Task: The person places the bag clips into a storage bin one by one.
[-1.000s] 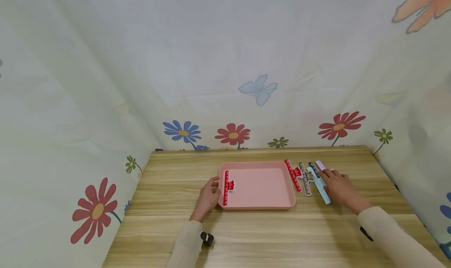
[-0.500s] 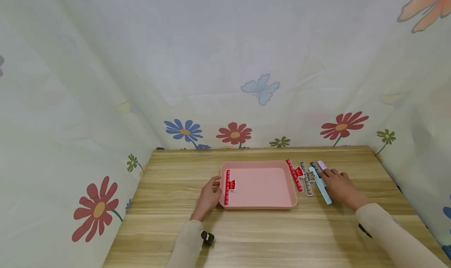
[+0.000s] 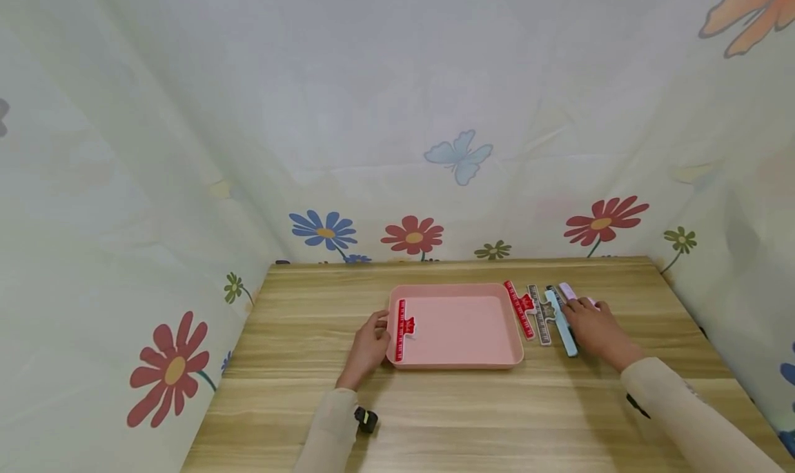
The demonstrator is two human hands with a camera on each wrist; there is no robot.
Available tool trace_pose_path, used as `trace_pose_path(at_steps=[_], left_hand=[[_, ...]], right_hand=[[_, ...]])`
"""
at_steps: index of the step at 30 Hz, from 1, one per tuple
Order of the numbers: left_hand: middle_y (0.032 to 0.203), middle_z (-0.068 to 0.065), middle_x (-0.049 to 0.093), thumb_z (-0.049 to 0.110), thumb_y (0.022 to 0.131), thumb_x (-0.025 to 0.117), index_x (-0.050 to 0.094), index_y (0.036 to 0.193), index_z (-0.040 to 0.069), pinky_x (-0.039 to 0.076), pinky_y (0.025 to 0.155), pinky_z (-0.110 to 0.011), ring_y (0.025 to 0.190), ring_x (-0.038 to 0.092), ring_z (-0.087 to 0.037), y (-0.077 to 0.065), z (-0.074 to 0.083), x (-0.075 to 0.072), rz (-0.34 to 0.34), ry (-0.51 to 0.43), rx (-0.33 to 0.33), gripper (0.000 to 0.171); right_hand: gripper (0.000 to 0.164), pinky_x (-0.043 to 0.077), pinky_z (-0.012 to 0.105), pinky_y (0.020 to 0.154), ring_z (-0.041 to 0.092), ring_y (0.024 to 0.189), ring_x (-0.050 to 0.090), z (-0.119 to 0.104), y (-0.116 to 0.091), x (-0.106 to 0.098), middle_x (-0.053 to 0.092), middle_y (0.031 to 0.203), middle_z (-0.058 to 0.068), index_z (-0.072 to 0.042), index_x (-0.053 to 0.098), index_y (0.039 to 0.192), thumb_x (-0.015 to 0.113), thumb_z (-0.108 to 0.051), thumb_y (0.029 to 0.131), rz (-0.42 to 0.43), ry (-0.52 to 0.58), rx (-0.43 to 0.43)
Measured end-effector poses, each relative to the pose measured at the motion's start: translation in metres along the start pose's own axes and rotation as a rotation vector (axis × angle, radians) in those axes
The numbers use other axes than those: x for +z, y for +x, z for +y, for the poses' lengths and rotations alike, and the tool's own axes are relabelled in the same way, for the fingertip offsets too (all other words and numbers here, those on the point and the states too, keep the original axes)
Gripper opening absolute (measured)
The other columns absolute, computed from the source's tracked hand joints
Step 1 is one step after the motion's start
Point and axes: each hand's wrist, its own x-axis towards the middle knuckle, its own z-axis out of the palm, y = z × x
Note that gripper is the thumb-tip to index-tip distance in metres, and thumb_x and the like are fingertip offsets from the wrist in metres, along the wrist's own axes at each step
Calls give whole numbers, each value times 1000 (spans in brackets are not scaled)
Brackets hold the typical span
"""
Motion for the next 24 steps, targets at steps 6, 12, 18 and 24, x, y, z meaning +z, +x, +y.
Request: trace_pose_path(at_steps=[6,12,18,24], left_hand=[[119,-14,60,8,90,50,47,134,14,53,80,-36,106,61,-26,2,-1,1,-1,-4,-14,44],[119,-15,61,9,90,50,47,133,13,53,81,-37,104,61,-26,2,-2,1,-2,4,-3,43],[120,-16,60,8,91,49,47,134,13,53,78,-35,104,61,-26,1,-1,1,-4,-15,-7,43],[120,-16,60,7,90,49,47,134,13,53,77,-34,103,62,-26,0,-1,0,-7,-32,-8,44]], right_hand=[[39,42,62,80,39,108,52,1,-4,-1,57,117,22,3,55,120,60,-6,82,28,7,14],[48,44,60,78,41,109,50,3,-9,-3,54,119,25,7,52,122,66,-5,77,7,48,34],[41,42,62,80,43,111,49,0,-11,-10,53,120,27,7,50,123,57,-5,84,13,76,60],[43,42,62,82,43,114,47,-8,-13,-21,51,124,27,7,47,127,56,-10,89,10,95,62]])
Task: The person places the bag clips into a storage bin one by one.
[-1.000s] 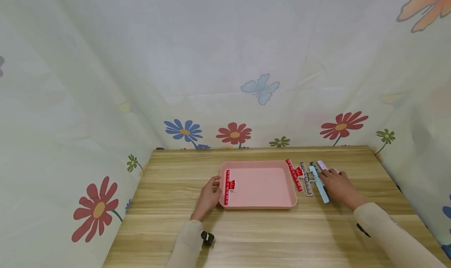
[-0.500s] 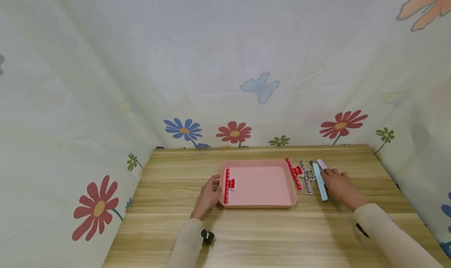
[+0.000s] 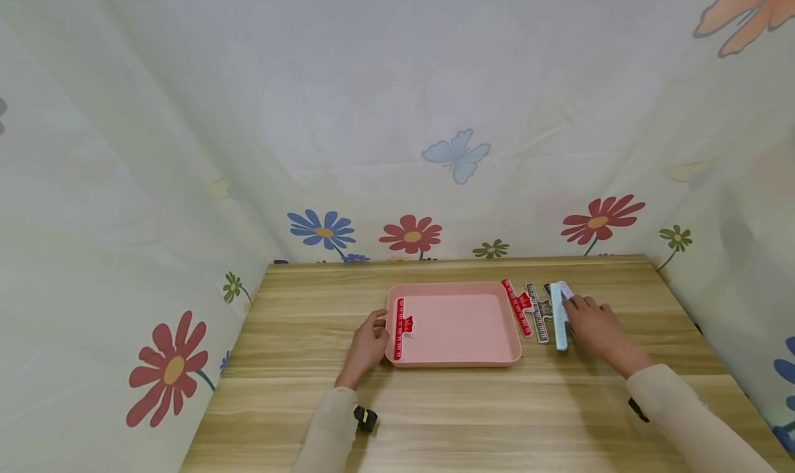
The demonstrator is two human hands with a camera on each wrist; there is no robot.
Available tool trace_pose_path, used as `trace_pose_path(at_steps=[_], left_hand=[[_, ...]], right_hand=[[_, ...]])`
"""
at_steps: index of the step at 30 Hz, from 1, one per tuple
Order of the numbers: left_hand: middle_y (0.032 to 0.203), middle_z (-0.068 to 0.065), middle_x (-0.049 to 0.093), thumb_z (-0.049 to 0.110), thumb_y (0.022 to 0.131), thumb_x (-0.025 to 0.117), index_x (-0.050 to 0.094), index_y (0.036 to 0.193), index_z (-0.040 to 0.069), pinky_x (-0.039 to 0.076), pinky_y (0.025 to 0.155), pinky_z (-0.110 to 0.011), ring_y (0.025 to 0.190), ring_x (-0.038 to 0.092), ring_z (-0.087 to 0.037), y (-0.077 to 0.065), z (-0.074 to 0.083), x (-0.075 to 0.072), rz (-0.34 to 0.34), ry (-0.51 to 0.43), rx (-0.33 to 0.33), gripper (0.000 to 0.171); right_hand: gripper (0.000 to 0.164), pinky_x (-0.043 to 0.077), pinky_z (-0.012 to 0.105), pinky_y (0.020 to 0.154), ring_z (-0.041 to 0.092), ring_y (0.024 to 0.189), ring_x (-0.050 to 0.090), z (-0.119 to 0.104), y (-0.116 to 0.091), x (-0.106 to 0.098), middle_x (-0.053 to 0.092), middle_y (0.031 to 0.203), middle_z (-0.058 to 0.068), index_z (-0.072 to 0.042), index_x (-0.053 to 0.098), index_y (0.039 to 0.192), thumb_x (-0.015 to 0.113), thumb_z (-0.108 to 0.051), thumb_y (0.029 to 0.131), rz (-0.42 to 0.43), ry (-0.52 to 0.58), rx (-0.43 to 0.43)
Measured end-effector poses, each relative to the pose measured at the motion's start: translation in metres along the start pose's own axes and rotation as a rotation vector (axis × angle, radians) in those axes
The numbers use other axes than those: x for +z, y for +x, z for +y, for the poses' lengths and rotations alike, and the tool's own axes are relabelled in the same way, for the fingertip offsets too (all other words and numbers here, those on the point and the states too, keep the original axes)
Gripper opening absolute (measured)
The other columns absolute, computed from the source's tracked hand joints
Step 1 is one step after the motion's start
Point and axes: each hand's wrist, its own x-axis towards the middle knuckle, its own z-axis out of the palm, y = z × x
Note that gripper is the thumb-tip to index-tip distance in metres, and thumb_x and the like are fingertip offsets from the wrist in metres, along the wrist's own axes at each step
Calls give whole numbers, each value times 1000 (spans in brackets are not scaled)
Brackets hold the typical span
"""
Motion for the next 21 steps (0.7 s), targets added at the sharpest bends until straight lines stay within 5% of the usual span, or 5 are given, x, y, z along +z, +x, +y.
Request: trace_pose_path(at_steps=[21], left_hand=[[122,-17,59,9,92,48,46,134,13,54,79,-36,104,63,-28,-1,1,-2,-22,-19,-2,43]], right_hand=[[49,38,66,92,46,124,42,-34,1,-33,44,135,30,6,44,130,59,-18,89,77,73,-43]])
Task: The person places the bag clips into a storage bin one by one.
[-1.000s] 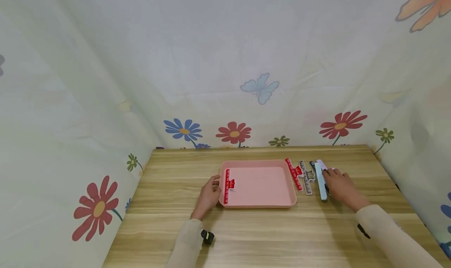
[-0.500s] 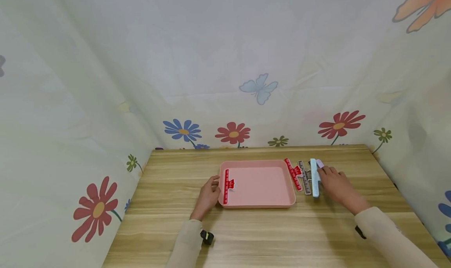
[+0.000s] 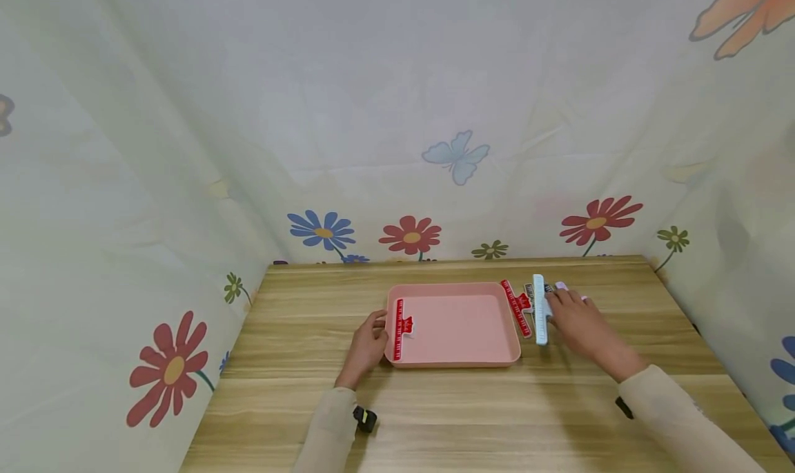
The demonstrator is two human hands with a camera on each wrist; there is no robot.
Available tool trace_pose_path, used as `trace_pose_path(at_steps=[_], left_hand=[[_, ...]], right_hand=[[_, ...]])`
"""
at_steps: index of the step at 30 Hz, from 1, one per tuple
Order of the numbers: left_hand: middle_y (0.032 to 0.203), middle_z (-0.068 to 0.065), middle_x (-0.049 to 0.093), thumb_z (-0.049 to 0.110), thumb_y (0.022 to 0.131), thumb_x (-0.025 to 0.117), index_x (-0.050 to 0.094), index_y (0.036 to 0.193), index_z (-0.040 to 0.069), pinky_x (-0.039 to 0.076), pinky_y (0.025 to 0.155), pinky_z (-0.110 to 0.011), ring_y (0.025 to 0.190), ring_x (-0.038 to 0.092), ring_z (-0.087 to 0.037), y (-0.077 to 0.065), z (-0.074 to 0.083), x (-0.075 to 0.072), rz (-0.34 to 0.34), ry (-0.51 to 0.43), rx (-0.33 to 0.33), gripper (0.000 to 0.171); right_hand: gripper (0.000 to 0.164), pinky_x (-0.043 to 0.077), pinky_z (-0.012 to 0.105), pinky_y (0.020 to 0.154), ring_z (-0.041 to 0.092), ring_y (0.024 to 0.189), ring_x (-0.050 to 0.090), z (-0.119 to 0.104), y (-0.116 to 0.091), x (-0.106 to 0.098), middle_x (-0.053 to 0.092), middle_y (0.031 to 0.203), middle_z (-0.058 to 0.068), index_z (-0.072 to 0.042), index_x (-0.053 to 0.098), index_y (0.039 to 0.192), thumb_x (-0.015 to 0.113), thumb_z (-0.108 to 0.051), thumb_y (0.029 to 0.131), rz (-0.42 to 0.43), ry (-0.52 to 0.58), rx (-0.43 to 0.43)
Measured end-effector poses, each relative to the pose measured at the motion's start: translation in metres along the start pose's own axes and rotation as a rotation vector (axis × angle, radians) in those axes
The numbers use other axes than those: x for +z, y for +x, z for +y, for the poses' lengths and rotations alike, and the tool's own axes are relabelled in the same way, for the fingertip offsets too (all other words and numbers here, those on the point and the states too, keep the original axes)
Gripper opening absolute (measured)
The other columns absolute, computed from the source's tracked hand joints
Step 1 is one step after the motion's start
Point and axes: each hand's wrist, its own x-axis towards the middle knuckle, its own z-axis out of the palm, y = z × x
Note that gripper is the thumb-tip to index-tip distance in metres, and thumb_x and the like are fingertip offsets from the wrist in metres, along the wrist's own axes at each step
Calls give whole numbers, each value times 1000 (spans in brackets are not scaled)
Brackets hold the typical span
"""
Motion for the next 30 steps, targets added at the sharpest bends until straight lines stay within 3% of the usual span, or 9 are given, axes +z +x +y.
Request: trace_pose_path(at_steps=[13,21,30], left_hand=[[119,-15,60,9,91,49,47,133,14,54,79,-36,102,63,-26,0,-1,0,11,12,-7,42],[116,-18,61,6,90,50,48,133,10,53,79,-37,99,63,-26,-2,0,-1,17,-4,32,43],[119,-17,60,8,91,49,47,133,12,53,80,-37,103,62,-27,-1,0,-1,10,9,17,42]], right_hand=[[48,42,59,91,40,115,48,-22,10,-12,53,123,23,6,48,127,61,-17,87,75,13,-67],[49,43,56,91,38,113,50,-36,18,-12,54,121,22,6,49,126,64,-19,86,128,-3,-109],[50,42,54,93,36,115,50,-53,28,-15,54,123,20,4,48,130,60,-22,89,101,1,-111]])
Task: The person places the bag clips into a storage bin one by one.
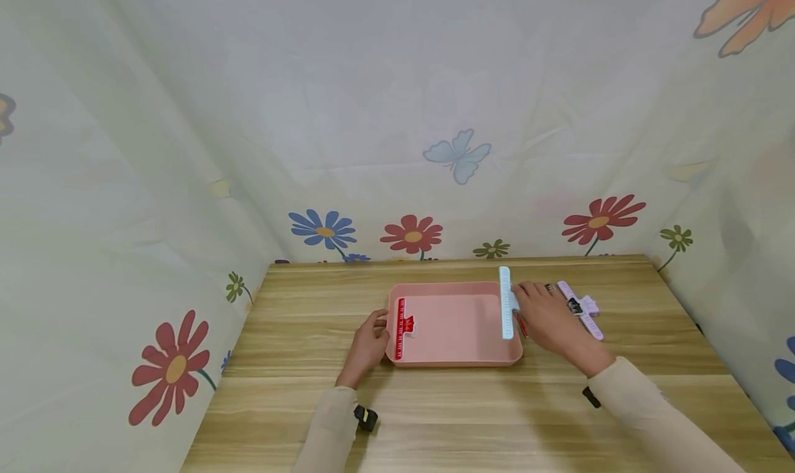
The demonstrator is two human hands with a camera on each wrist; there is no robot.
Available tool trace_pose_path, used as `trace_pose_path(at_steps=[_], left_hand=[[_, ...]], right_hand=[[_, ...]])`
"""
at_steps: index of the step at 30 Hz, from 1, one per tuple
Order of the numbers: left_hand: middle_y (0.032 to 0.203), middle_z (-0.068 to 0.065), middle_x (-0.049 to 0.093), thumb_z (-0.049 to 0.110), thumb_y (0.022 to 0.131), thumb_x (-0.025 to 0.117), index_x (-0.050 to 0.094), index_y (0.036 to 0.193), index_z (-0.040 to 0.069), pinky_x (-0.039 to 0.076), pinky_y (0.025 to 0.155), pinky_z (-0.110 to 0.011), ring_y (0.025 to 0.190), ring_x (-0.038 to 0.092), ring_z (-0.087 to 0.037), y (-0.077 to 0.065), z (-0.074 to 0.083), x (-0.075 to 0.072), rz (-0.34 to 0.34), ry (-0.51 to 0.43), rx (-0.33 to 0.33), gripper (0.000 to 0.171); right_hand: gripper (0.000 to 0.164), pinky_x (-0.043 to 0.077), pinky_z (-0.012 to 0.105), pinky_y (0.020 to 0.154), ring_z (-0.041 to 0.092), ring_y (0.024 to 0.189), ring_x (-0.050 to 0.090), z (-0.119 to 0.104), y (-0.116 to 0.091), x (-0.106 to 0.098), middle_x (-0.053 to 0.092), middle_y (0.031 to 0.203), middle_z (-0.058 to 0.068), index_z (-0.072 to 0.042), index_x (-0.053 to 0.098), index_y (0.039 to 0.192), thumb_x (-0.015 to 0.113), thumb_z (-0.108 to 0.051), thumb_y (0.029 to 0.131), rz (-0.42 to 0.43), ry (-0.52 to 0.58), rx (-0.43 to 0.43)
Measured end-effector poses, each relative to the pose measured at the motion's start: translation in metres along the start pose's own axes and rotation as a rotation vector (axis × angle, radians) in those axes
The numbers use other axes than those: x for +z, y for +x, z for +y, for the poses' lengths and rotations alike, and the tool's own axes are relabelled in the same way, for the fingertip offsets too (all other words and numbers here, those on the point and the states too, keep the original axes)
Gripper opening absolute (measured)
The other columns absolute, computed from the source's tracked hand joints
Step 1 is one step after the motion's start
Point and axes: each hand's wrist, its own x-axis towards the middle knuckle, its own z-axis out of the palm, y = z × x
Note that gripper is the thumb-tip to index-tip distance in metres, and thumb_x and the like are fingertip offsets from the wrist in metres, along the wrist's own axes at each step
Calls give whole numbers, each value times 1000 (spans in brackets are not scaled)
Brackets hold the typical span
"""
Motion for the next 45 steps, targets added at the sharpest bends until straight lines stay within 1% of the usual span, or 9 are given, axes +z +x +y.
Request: trace_pose_path(at_steps=[7,12,19,22,29,32,37,41,45], left_hand=[[119,-17,60,8,91,49,47,133,12,53,81,-37,103,63,-28,0,2,0,5,2,1,42],[120,-16,60,9,92,49,47,133,12,53,82,-38,105,62,-27,-1,2,1,7,16,-1,42],[119,-17,60,9,91,49,47,133,12,52,84,-39,109,60,-28,-2,3,0,14,13,3,42],[120,-17,60,8,91,49,47,133,12,52,84,-39,110,60,-28,-2,3,0,12,10,2,42],[120,-16,59,10,92,49,47,134,13,53,84,-39,108,60,-28,-2,2,0,-1,7,-14,42],[121,-16,59,10,92,48,46,134,13,52,84,-39,107,61,-28,-2,2,0,-6,2,-14,42],[120,-17,59,9,92,48,46,134,12,52,84,-40,107,60,-29,-2,2,0,0,2,-3,41],[120,-17,60,9,92,48,47,134,12,53,84,-39,109,60,-29,-2,2,0,5,6,1,42],[120,-17,60,9,92,48,47,133,12,53,83,-38,110,60,-29,-2,1,1,7,10,5,42]], right_hand=[[51,40,54,98,35,117,49,-12,12,3,54,124,18,1,48,129,63,-24,87,-7,27,4],[50,43,55,93,33,115,51,-21,18,4,55,123,15,-3,49,130,63,-26,87,8,23,-14],[51,41,53,96,31,120,48,-35,28,9,53,127,14,-3,46,133,59,-28,90,-37,50,-4],[52,38,56,100,31,122,47,-42,32,14,52,129,13,-3,45,134,58,-29,91,-60,67,5],[53,35,49,106,30,123,46,-58,39,29,53,130,11,-4,48,133,62,-30,88,-61,77,-8],[52,37,50,103,29,123,47,-65,42,36,55,128,11,-5,50,131,63,-30,87,-66,98,-1],[51,44,49,97,26,121,48,-76,45,46,54,128,6,-9,49,132,61,-31,88,-108,140,22],[50,43,50,98,25,122,47,-84,49,55,53,128,5,-11,47,133,60,-31,89,-148,171,44],[49,44,50,96,27,120,47,-91,54,63,53,126,8,-9,48,132,61,-28,89,-155,180,49]])
